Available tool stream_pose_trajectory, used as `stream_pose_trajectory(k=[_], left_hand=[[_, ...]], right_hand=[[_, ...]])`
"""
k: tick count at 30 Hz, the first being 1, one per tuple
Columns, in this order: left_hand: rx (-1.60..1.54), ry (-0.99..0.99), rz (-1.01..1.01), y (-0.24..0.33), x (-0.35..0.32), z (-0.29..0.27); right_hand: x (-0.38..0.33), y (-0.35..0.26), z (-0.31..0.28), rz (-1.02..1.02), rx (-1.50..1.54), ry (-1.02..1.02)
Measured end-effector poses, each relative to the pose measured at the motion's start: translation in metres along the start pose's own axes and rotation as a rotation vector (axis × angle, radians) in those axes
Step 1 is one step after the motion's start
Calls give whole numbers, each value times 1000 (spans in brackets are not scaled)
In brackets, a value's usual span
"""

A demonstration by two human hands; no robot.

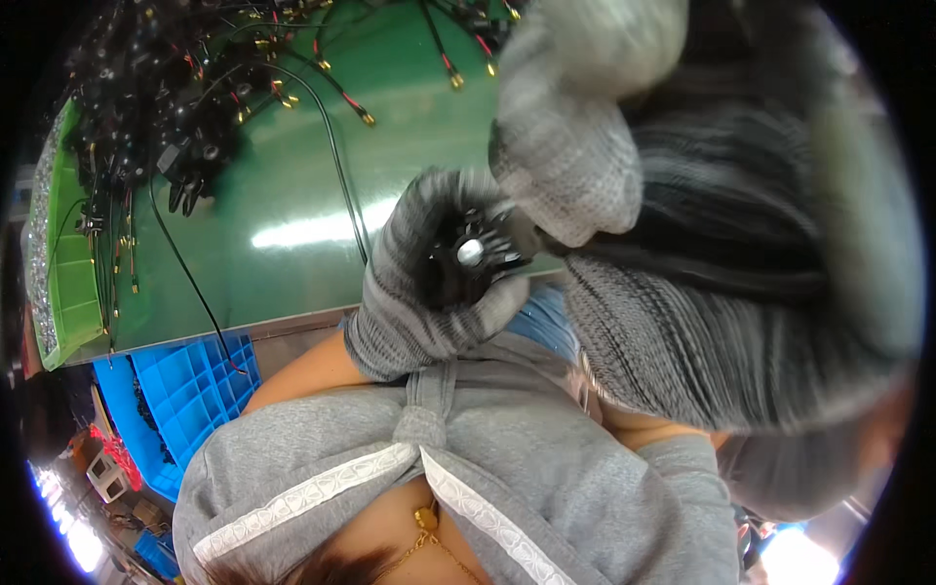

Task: The person assembles components by inserting metal pins and springs into black housings and securing them with retaining rings using pliers, and moves wire assemblies across the workbench by hand.

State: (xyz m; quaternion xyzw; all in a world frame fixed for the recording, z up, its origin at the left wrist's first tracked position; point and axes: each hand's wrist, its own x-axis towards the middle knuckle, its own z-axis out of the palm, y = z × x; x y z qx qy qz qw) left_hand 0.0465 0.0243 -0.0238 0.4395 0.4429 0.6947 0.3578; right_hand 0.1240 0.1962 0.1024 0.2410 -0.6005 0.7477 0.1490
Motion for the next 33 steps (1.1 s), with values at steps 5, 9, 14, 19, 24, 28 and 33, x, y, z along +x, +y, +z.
stream_pose_trajectory(k=[5, 9, 14, 19, 24, 28, 33], left_hand=[[-98, 100, -114, 3, 1, 8], [-124, 107, 17, 0, 0, 11], [-27, 79, 63, 2, 1, 9], [-209, 77, -188, 9, 0, 8], [-270, 134, -12, -3, -2, 17], [-5, 89, 154, -2, 6, 9], [20, 29, 49, 6, 4, 3]], right_hand=[[6, 1, -3, 17, 5, -25], [4, 1, -2, 5, 11, -29], [8, 4, -5, 21, -7, -65], [2, 1, -16, -1, -16, -170], [14, -6, 10, 187, -122, -63], [-3, -2, 27, 35, -124, 207], [-9, 1, 36, -7, -110, 254]])
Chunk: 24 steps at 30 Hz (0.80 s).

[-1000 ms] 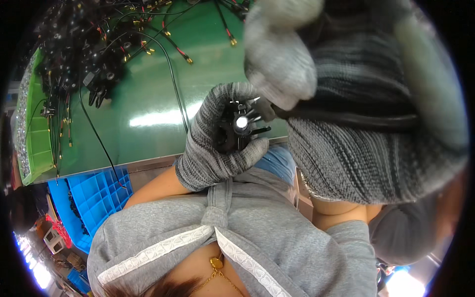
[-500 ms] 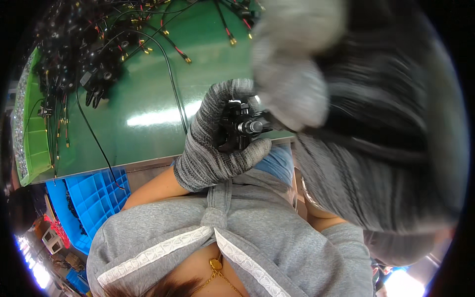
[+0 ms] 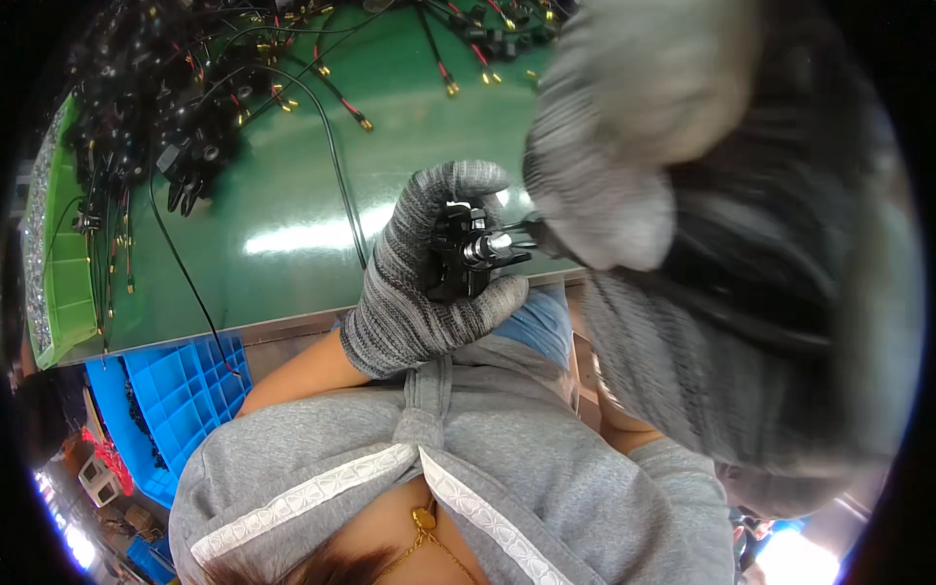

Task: The person assembles components by inserting metal pins and springs into black housings and securing them with retaining rings using pliers, and moves wire assemblies across the workbench by hand.

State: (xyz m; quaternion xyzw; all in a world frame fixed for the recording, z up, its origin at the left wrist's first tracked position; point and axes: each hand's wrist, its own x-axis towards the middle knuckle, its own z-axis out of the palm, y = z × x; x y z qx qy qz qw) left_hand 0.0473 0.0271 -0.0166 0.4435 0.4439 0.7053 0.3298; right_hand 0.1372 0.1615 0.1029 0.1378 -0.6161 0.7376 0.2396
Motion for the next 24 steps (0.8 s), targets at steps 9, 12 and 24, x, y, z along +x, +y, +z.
stream_pose_trajectory(k=[9, 12, 24], left_hand=[[-122, -46, -184, 0, -2, 3], [-127, -30, -126, -7, -6, 2], [67, -25, -160, 7, -2, 2]], right_hand=[[2, 3, -4, -80, -13, -77], [1, 6, 7, -23, -68, -58], [-6, 10, 13, -120, 80, -10]])
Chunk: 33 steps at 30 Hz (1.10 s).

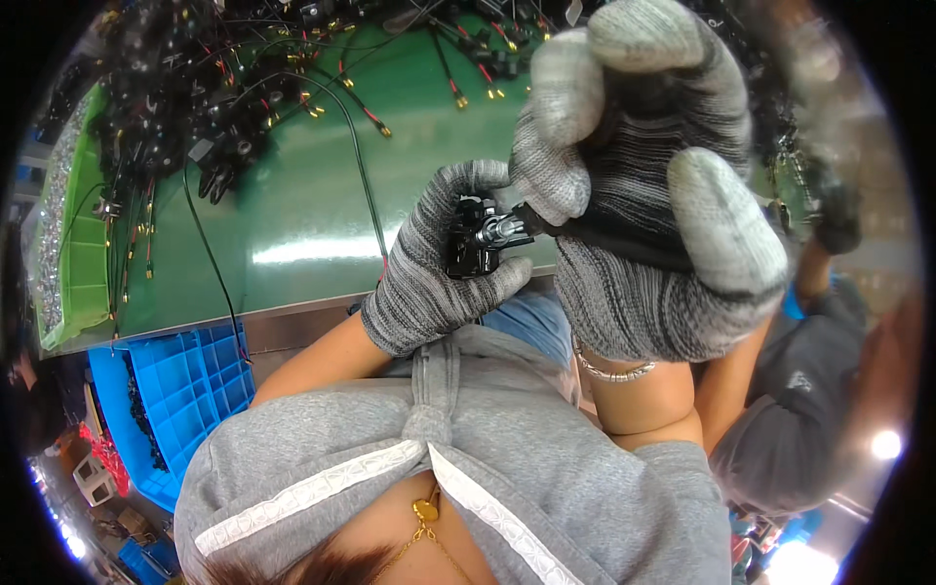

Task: The person assembles components by inserting metal pins and springs into black housings and securing them with retaining rings using pliers, and moves wire assemblies across the workbench by hand.

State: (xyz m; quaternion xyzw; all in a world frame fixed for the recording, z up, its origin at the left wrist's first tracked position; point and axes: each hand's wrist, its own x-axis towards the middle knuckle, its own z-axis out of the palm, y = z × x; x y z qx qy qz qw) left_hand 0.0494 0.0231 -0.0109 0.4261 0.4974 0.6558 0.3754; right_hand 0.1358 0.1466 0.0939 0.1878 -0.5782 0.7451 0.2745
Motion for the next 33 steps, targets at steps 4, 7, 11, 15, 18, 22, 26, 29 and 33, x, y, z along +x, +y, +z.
stream_pose_trajectory(k=[4, 7, 11, 15, 18, 22, 26, 29, 33], left_hand=[[-41, 48, 92, -5, 0, 7], [-34, 51, 130, -7, 0, 6], [1, 50, 133, -12, 1, 2], [-9, 12, 96, -14, 1, 1], [-40, 3, 37, -12, 4, 2], [-91, -1, -29, -1, 17, 7], [-177, -6, -392, 29, 43, 23], [35, -96, -390, 48, 86, 38], [557, -288, -1, 69, 177, 88]], right_hand=[[2, -4, -1, 7, 34, 21], [6, -9, -13, 19, 34, -70], [11, -10, -24, 25, 66, -103], [14, -25, -31, 70, 85, -53], [10, -40, -37, 57, 106, 61], [-19, -65, -70, -98, 70, 296], [-50, -69, -97, -292, 155, 355], [-83, -93, -120, -389, 180, 440], [-121, -112, -133, -431, 107, 418]])
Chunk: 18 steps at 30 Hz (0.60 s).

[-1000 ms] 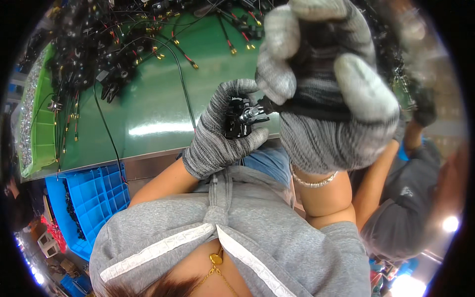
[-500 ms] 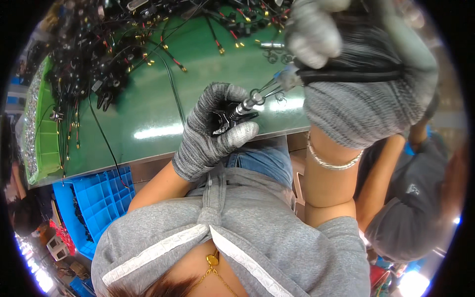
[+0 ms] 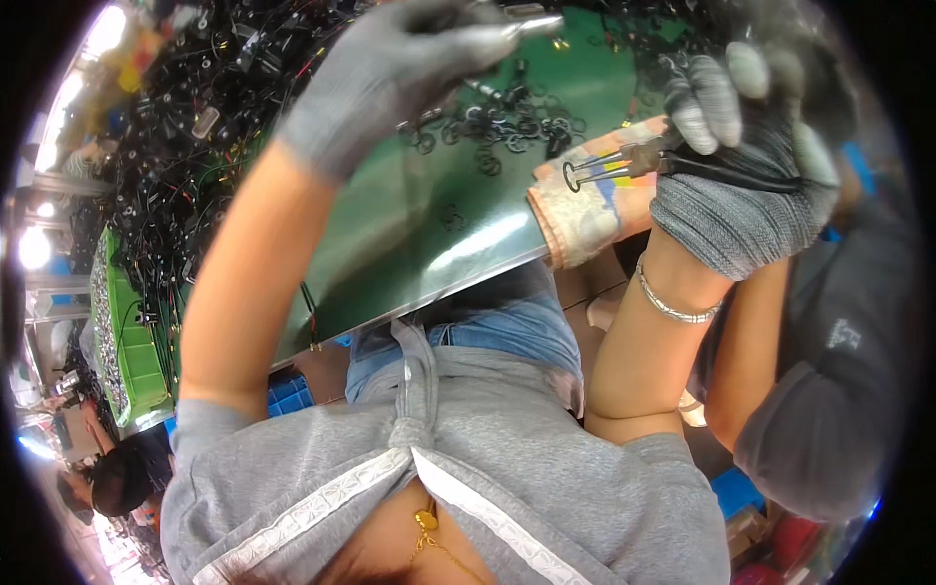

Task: The person assembles components by inserting metal pins and springs into black housings and securing them with retaining rings using pliers, and moves wire assemblies across the workbench by hand.

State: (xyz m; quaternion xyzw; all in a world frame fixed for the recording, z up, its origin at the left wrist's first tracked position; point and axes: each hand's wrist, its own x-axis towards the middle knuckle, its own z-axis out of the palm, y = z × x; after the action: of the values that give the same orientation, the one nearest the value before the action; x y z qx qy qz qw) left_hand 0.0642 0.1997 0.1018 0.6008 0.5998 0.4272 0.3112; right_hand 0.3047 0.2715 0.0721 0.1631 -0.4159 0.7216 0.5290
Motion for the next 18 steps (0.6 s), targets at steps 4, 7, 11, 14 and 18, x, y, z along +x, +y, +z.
stream_pose_trajectory(k=[4, 7, 11, 14, 18], left_hand=[[839, -161, 414, 29, 83, 2], [1228, -367, 266, 52, 86, -8], [1121, -127, 526, 5, 71, -31], [1135, -16, 538, -13, 60, -43], [359, 183, 365, -33, -3, -58]], right_hand=[[-4, -10, -15, -11, -17, 12], [-3, -17, -23, 6, -21, -12], [1, -5, -30, 93, 19, -61], [8, 17, -27, 85, 67, -86], [7, 17, -5, 96, 15, 50]])
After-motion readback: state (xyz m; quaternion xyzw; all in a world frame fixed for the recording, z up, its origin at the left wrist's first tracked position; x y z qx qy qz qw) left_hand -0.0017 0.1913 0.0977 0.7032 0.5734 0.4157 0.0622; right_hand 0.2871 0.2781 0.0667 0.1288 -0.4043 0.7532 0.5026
